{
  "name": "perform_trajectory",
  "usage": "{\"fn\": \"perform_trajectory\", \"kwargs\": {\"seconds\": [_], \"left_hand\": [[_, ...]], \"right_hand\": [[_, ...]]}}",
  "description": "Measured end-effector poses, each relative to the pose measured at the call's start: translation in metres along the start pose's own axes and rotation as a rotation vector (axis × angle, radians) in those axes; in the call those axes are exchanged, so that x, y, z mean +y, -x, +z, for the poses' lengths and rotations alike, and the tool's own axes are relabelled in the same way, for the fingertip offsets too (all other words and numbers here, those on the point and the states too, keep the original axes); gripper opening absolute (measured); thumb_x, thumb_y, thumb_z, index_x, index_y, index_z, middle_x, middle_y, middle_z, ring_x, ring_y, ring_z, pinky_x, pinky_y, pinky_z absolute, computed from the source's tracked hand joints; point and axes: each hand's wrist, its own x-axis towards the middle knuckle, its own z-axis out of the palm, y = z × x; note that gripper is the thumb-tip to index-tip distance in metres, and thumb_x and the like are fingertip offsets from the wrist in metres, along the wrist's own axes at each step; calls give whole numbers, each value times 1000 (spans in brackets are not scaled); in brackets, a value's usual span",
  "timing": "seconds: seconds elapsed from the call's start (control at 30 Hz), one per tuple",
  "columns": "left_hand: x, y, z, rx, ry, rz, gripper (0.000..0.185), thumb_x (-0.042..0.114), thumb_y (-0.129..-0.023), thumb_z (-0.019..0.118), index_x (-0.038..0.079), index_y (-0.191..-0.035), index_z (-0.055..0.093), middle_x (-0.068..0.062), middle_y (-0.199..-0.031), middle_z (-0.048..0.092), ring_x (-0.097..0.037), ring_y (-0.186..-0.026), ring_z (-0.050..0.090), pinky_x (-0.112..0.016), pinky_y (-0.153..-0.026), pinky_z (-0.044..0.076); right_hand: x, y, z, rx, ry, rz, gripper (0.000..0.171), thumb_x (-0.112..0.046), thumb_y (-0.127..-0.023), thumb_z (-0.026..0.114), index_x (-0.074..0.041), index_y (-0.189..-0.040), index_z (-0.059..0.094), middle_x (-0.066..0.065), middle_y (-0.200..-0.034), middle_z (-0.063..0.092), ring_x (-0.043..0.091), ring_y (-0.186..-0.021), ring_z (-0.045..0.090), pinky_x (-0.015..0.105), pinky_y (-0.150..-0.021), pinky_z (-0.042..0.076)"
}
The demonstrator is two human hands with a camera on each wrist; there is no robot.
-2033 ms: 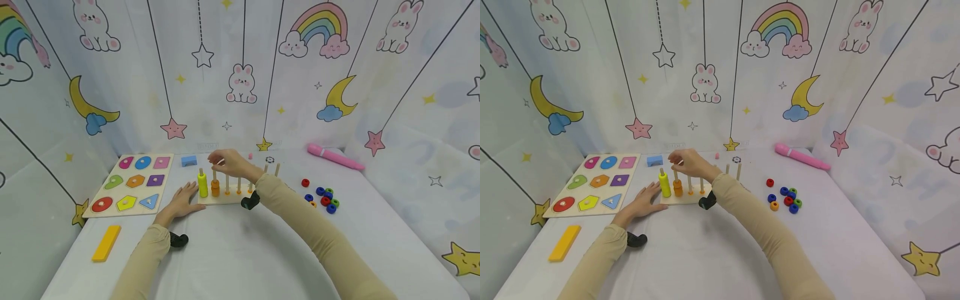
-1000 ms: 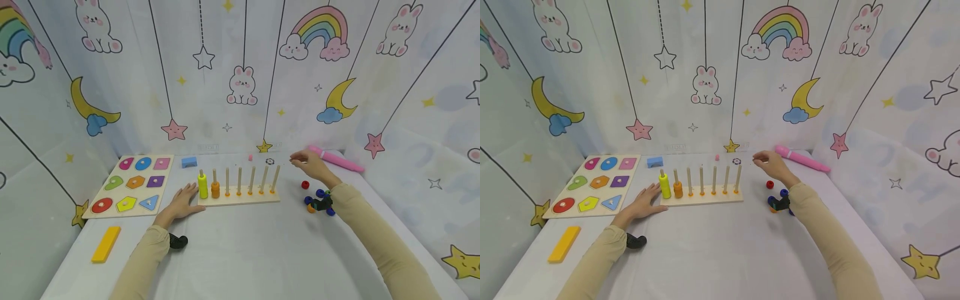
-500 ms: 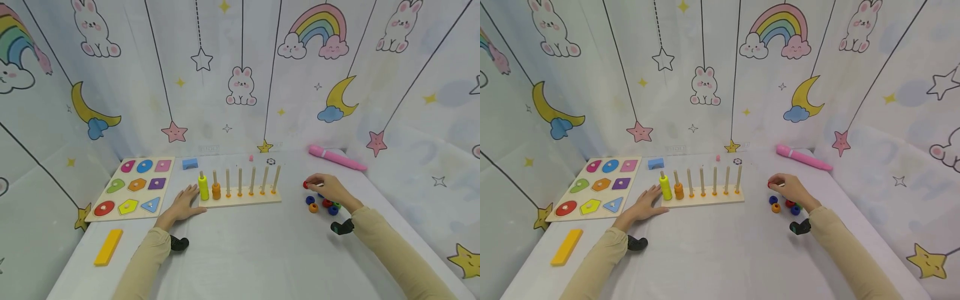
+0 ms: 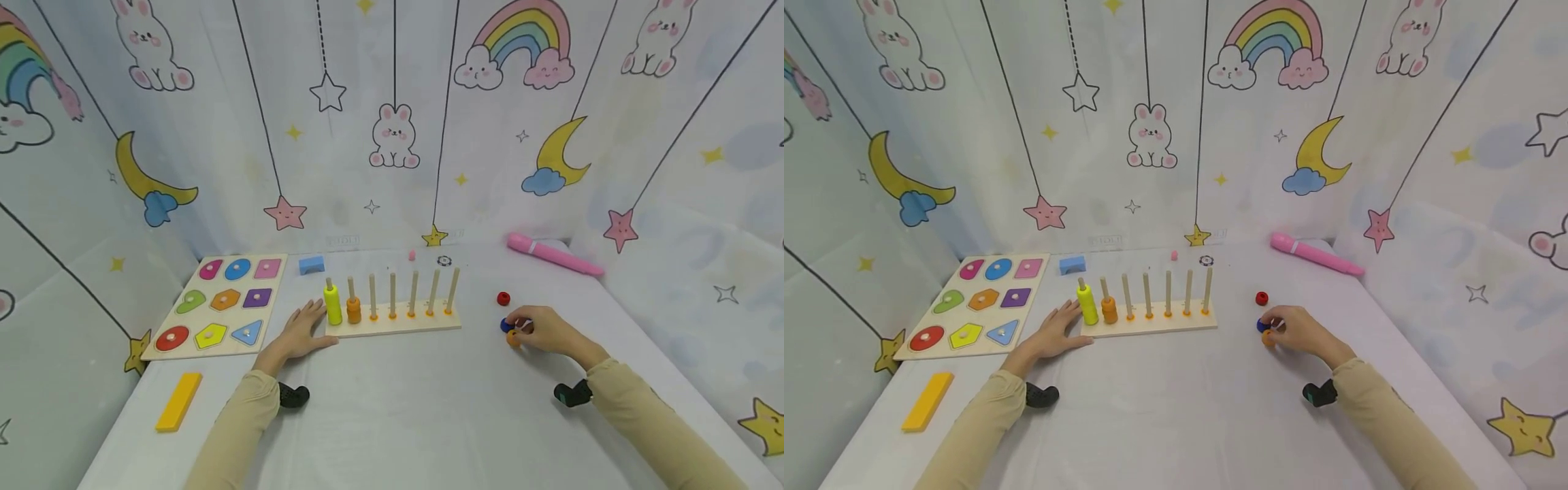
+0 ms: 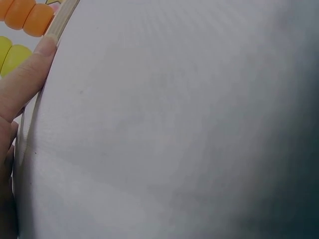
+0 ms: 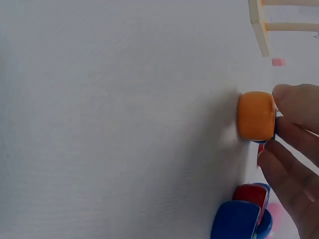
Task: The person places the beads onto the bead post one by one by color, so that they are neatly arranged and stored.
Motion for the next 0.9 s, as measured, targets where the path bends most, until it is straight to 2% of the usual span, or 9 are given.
{"fn": "perform_trajectory", "kwargs": {"seconds": [0.27,0.43,0.53,0.7,0.9], "left_hand": [[1,1,1,-10,6,-15,90,50,-83,66,0,-147,28,-19,-155,15,-35,-142,4,-51,-114,0],[3,2,0,-19,20,-6,89,49,-84,66,-1,-147,27,-20,-155,14,-36,-142,4,-52,-114,-1],[3,1,-3,-11,19,-1,89,49,-84,65,-1,-147,27,-20,-154,14,-37,-142,4,-52,-114,-1],[3,-1,-6,8,17,2,90,49,-83,67,-2,-146,28,-21,-154,15,-37,-142,4,-52,-114,-1],[4,0,-5,-5,9,-2,91,49,-82,67,-2,-146,28,-21,-154,15,-37,-142,4,-51,-114,-1]], "right_hand": [[2,2,8,52,12,19,26,-5,-77,76,-3,-102,67,5,-96,66,16,-79,63,28,-68,56],[3,0,11,54,-45,2,33,-5,-75,79,1,-104,66,11,-99,65,23,-86,66,30,-73,57],[1,-2,10,54,-44,-1,34,-1,-77,76,4,-108,63,14,-103,63,26,-92,65,33,-76,57],[-3,-7,5,98,-9,-18,38,4,-77,73,5,-112,60,17,-108,62,26,-89,65,36,-75,57],[-6,-18,-11,178,-9,-80,42,6,-76,74,6,-115,58,18,-101,65,27,-88,65,40,-75,57]]}}
